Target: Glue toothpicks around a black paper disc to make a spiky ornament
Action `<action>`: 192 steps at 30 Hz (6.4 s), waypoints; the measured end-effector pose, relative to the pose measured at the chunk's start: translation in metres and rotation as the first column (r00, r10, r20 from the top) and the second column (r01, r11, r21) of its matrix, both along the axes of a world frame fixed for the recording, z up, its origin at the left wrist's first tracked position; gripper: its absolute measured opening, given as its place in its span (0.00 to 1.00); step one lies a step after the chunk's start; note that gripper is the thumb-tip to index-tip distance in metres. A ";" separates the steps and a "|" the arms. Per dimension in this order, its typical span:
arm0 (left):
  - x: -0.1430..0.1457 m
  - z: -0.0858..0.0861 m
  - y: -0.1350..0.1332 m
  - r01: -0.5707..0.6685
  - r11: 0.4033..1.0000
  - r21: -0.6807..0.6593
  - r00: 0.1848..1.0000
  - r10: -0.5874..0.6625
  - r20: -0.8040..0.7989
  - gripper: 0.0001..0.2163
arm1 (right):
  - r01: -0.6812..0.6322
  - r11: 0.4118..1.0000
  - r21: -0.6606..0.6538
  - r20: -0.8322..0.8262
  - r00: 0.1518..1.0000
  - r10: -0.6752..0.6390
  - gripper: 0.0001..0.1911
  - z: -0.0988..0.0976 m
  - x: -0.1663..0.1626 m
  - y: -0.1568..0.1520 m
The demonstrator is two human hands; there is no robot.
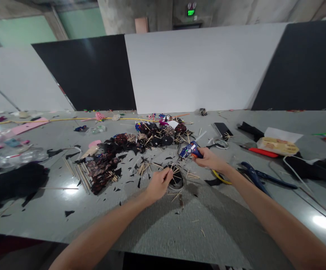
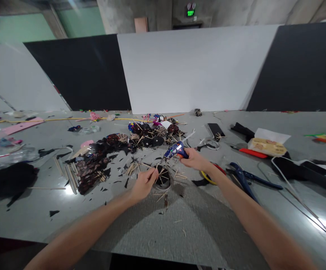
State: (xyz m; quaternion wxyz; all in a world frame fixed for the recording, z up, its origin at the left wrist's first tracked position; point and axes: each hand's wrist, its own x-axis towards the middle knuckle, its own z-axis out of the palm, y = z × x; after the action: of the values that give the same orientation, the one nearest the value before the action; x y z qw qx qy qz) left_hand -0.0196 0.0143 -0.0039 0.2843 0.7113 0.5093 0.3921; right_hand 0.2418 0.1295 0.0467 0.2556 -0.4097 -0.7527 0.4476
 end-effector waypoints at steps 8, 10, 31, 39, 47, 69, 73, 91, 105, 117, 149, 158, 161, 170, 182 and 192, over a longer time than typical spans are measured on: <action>0.000 -0.001 0.001 0.019 0.999 -0.051 0.992 -0.013 0.126 0.23 | 0.357 0.878 0.318 0.057 0.917 -0.394 0.15 -0.012 0.010 0.027; 0.000 -0.002 0.001 0.035 0.996 -0.086 0.982 -0.018 0.188 0.24 | 0.412 0.798 0.439 0.208 0.818 -0.537 0.12 -0.021 0.014 0.038; 0.005 0.008 0.008 0.192 0.931 -0.310 0.646 0.118 0.754 0.23 | 0.185 0.817 0.545 -0.080 0.982 -0.169 0.14 -0.007 -0.050 -0.026; 0.010 0.013 -0.004 -0.107 0.964 -0.245 0.827 0.223 0.517 0.27 | 0.182 0.979 0.087 -0.375 0.917 -0.137 0.13 -0.008 -0.100 -0.087; 0.013 0.007 -0.004 -0.160 0.967 -0.196 0.861 0.234 0.451 0.24 | 0.297 0.952 -0.073 -0.456 0.839 -0.297 0.10 -0.018 -0.109 -0.100; -0.009 -0.011 0.017 -0.081 0.952 0.294 0.853 0.219 -0.473 0.08 | 0.181 0.967 -0.178 -0.445 0.862 -0.243 0.20 0.021 -0.075 -0.067; -0.006 -0.016 0.018 -0.144 0.968 0.205 0.922 0.206 -0.328 0.03 | 0.187 0.949 -0.255 -0.448 0.847 -0.287 0.19 0.014 -0.078 -0.070; 0.003 -0.003 0.012 0.030 0.999 -0.042 0.974 -0.020 0.225 0.09 | 0.191 0.786 0.588 -0.172 0.979 -0.109 0.09 -0.012 -0.018 -0.081; -0.004 -0.011 0.013 0.210 0.959 0.189 0.976 -0.216 0.009 0.08 | -0.329 0.346 0.879 0.355 0.935 -0.014 0.16 -0.005 -0.003 -0.085; -0.002 -0.007 0.010 0.099 0.984 0.150 0.985 -0.119 0.128 0.05 | -0.375 0.108 0.921 0.385 0.917 -0.103 0.14 0.000 -0.013 -0.103; -0.002 -0.016 0.013 0.145 0.980 0.136 0.987 -0.153 0.055 0.09 | -0.439 0.057 0.897 0.443 0.885 -0.144 0.12 -0.009 -0.027 -0.105; -0.002 -0.013 0.012 0.152 0.977 0.147 0.987 -0.159 0.037 0.10 | -0.444 0.067 0.894 0.449 0.886 -0.118 0.12 -0.010 -0.027 -0.104; -0.001 -0.012 0.012 0.155 0.976 0.151 0.986 -0.163 0.037 0.09 | -0.452 0.051 0.890 0.455 0.881 -0.132 0.12 -0.007 -0.028 -0.105; -0.001 -0.014 0.012 0.159 0.975 0.157 0.984 -0.169 0.050 0.09 | -0.469 0.065 0.881 0.474 0.871 -0.131 0.12 -0.012 -0.027 -0.103; -0.003 -0.013 0.011 0.164 0.976 0.140 0.983 -0.173 0.056 0.07 | -0.469 0.134 0.873 0.485 0.865 -0.132 0.12 -0.009 -0.026 -0.105; -0.009 -0.003 0.007 0.273 0.953 0.131 0.955 -0.285 0.084 0.09 | -0.424 0.211 0.881 0.450 0.888 -0.094 0.11 -0.014 -0.024 -0.100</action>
State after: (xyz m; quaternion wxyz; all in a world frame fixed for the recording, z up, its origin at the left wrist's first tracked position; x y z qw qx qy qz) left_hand -0.0284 0.0215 -0.0070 0.3199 0.7708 0.3646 0.4131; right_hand 0.2174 0.0292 0.0326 0.2381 -0.1598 -0.9394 -0.1879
